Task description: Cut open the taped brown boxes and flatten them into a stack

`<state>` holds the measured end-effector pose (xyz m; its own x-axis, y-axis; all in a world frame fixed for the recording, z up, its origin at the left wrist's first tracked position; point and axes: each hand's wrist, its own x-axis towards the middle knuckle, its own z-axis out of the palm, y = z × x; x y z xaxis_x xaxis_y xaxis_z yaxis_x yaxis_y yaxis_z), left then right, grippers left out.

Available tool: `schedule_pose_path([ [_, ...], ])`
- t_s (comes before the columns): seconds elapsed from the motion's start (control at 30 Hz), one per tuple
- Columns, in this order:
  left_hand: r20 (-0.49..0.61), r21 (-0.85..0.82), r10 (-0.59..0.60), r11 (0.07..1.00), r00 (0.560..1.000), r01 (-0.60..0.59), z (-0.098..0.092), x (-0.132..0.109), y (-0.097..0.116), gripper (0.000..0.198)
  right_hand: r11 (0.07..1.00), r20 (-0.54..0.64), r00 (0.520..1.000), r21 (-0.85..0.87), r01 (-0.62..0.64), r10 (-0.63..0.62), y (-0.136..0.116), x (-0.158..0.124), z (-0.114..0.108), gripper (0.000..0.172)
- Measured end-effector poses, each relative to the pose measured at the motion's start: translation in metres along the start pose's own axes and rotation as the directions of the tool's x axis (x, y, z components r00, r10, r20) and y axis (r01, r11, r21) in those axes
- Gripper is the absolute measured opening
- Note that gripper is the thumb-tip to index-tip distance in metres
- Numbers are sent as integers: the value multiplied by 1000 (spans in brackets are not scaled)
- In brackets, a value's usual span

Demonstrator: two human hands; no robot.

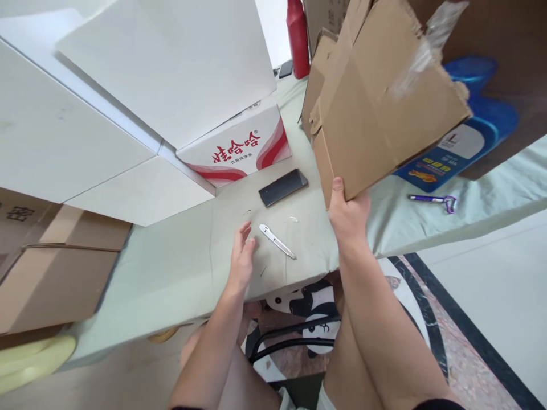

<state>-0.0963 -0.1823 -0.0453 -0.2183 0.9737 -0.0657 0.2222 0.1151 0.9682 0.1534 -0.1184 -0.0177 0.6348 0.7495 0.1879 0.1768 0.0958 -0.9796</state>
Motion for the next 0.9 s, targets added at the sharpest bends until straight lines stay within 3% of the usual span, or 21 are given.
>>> schedule_pose_path([
  [0.1, 38, 0, 27, 1000, 999, -27, 14, 6, 14, 56, 996, 55, 998, -91, 10, -5, 6, 5, -1, 41],
  [0.17, 141, 2, 66, 998, 988, -67, 29, 9, 30, 48, 982, 123, 992, -184, 43, -20, 7, 9, -2, 32],
  [0.2, 231, 3, 93, 995, 969, -96, 39, 11, 39, 45, 972, 158, 987, -228, 63, -27, 6, 10, -2, 31],
  [0.27, 446, 17, 146, 985, 883, -171, 62, 15, 60, 40, 950, 218, 976, -301, 84, -17, 4, 11, -2, 35],
  [0.33, 525, 85, 170, 965, 834, -250, 88, 18, 80, 36, 929, 266, 964, -361, 77, 24, 1, 12, -2, 38],
  [0.43, 558, 170, 164, 937, 813, -306, 124, 24, 104, 31, 909, 319, 944, -413, 56, 86, -2, 14, -4, 32],
  [0.57, 496, 289, 206, 877, 844, -384, 153, 34, 122, 47, 910, 337, 938, -409, 68, 81, -3, 19, -10, 30],
  [0.67, 421, 431, 243, 794, 874, -428, 164, 44, 130, 52, 921, 348, 937, -375, 105, 35, 0, 21, -11, 36],
  [0.77, 364, 557, 231, 722, 902, -410, 172, 56, 134, 44, 945, 352, 936, -297, 136, -24, 6, 19, -6, 42],
  [0.9, 349, 705, 217, 580, 911, -408, 177, 71, 134, 42, 958, 368, 930, -268, 100, 6, 11, 14, 0, 46],
])
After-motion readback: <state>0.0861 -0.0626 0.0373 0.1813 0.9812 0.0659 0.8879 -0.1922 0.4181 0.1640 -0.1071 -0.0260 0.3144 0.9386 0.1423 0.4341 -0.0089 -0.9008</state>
